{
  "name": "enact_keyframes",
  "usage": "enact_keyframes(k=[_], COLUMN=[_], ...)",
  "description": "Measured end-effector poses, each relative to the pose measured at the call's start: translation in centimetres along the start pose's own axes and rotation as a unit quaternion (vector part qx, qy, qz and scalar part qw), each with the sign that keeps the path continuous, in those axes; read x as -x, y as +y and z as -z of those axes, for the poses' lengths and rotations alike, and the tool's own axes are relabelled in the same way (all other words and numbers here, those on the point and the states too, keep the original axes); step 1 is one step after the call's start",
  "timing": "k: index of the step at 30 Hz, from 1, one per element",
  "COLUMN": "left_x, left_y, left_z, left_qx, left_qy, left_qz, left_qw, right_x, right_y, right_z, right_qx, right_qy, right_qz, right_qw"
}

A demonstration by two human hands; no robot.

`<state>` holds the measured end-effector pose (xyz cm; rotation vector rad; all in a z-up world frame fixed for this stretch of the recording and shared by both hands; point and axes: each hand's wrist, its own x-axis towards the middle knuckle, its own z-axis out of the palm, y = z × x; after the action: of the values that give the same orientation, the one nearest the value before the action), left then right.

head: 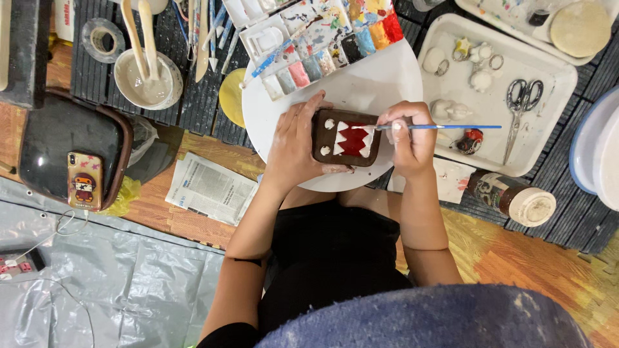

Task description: The person paints the teeth of a small, brown, monster-shaped ceramic figurine using a fine brush and white paint. They repeatedly dip the brush into a watercolor palette to reload paint while carefully filling in the triangular teeth shapes on the figurine's face.

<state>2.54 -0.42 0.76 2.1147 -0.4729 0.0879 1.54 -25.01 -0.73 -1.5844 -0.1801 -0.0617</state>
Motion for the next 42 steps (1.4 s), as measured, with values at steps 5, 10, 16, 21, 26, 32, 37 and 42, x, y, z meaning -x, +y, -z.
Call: enact_keyframes(k=[5, 10, 16, 21, 26, 32, 37, 42], left_x=[0.0, 0.2, 0.2, 0.6, 0.8, 1.0, 1.0, 1.2], left_y=[-0.1, -0.3, -0.3, -0.4, -0.8, -1.1, -1.4, -1.4], left_z=[0.0, -0.1, 0.3, 0.3, 0.4, 0.4, 0.3, 0.2], left_qx=[0.003, 0.007, 0.018, 0.018, 0.021, 0.024, 0.007, 0.018], left_qy=[0.006, 0.010, 0.016, 0.018, 0.031, 0.039, 0.033, 0.022], left_qz=[-0.005, -0.011, -0.023, -0.021, -0.041, -0.039, -0.034, -0.024], left_qw=[1.000, 1.000, 0.999, 0.999, 0.998, 0.998, 0.999, 0.999], right_x=[-0.2, -0.1, -2.0, -11.1, -18.8, -21.5, -22.0, -21.5], right_y=[-0.3, 0.2, -0.1, -1.3, -2.2, -3.7, -3.6, -3.6], right_z=[-0.1, 0.3, 0.6, -0.3, -5.9, -10.6, -11.4, -11.1], right_qx=[0.088, 0.065, 0.004, 0.121, 0.299, 0.397, 0.441, 0.433], right_qy=[-0.051, -0.017, 0.053, 0.001, -0.097, -0.140, -0.176, -0.188], right_qz=[0.033, 0.061, 0.038, 0.013, 0.109, 0.143, 0.124, 0.122], right_qw=[0.994, 0.996, 0.998, 0.993, 0.943, 0.896, 0.871, 0.873])
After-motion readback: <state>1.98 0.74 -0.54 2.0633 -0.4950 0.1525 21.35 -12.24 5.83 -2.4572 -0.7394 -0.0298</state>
